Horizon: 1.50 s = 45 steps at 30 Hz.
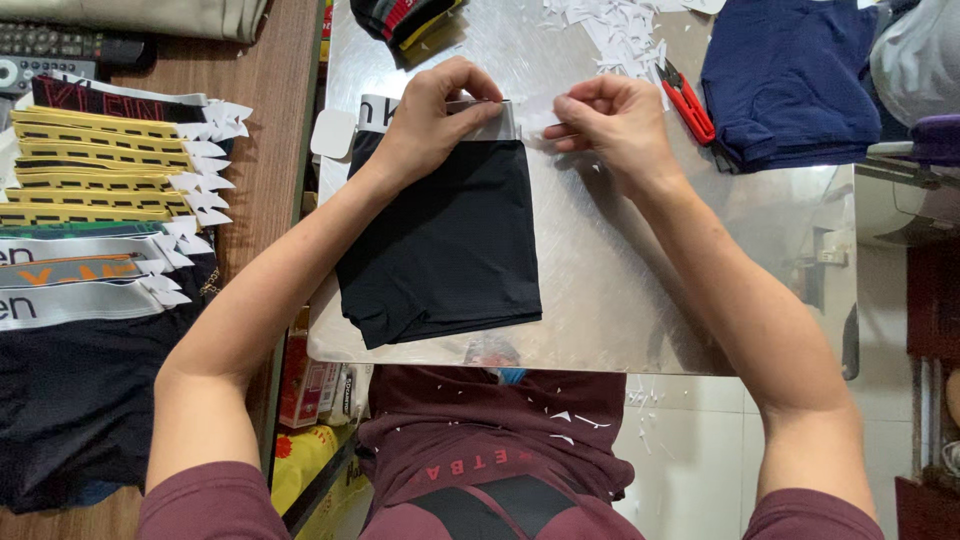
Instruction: The person uses red-handled pliers to trim small white paper tags attached to folded underwear. They handle black and blue pairs, cut the tags, and place the finished items aside on the table.
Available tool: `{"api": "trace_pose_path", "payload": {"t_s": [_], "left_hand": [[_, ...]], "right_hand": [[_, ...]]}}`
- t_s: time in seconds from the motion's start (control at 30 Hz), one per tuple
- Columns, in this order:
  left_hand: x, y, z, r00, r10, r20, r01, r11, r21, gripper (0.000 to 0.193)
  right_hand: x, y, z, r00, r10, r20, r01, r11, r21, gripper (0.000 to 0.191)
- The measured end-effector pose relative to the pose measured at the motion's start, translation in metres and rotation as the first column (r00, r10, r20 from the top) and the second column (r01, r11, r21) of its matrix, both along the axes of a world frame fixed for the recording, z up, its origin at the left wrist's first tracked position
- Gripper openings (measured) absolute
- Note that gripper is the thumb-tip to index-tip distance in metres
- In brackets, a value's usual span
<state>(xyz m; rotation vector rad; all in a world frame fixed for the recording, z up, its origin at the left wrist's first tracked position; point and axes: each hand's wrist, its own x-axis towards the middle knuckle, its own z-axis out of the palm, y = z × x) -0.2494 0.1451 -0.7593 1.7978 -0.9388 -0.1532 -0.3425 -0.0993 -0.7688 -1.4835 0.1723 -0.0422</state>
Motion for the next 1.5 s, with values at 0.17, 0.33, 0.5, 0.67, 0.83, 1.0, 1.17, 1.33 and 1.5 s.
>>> {"api": "trace_pose_path", "payload": {"t_s": [0.17, 0.33, 0.5, 0.67, 0.83, 1.0, 1.17, 1.33, 1.5], "left_hand": [[0.001, -0.001, -0.004, 0.995, 0.015, -0.101, -0.011, 0.999, 0.033, 0.01], [0.003, -0.004, -0.016, 0.984, 0.014, 0.179, -0.025, 0.998, 0.063, 0.015], [0.005, -0.007, -0.031, 0.866, 0.008, 0.5, -0.095, 0.984, 0.15, 0.027], [0.004, -0.005, -0.034, 0.886, -0.015, 0.464, -0.087, 0.976, 0.199, 0.026], [0.001, -0.005, -0.03, 0.881, 0.0, 0.472, -0.096, 0.979, 0.18, 0.027], [0.002, -0.004, -0.032, 0.89, 0.004, 0.457, -0.09, 0.982, 0.166, 0.028], [0.004, -0.005, -0.035, 0.874, -0.01, 0.486, -0.089, 0.98, 0.18, 0.029], [0.006, -0.002, -0.036, 0.868, -0.006, 0.497, -0.097, 0.979, 0.18, 0.028], [0.008, -0.003, -0.041, 0.886, -0.003, 0.464, -0.089, 0.981, 0.175, 0.029]], "right_hand": [[0.004, 0.021, -0.001, 1.0, 0.002, 0.018, -0.001, 0.999, -0.042, 0.017], [-0.011, 0.018, 0.014, 1.0, 0.005, -0.027, -0.009, 0.985, -0.174, 0.016], [-0.043, -0.011, 0.031, 0.987, 0.079, 0.137, 0.005, 0.851, -0.524, 0.015], [-0.037, -0.028, 0.034, 0.963, 0.088, 0.255, 0.036, 0.895, -0.445, 0.021], [-0.012, -0.003, 0.013, 0.991, 0.125, 0.055, -0.108, 0.961, -0.255, 0.033], [-0.001, 0.015, -0.003, 0.991, 0.105, 0.081, -0.076, 0.95, -0.304, 0.034], [-0.002, 0.01, -0.002, 0.972, 0.137, 0.19, -0.061, 0.931, -0.359, 0.031], [-0.006, -0.001, 0.011, 0.998, 0.063, 0.03, -0.058, 0.985, -0.163, 0.028], [-0.001, 0.012, 0.01, 0.993, 0.11, 0.036, -0.098, 0.964, -0.248, 0.029]]}}
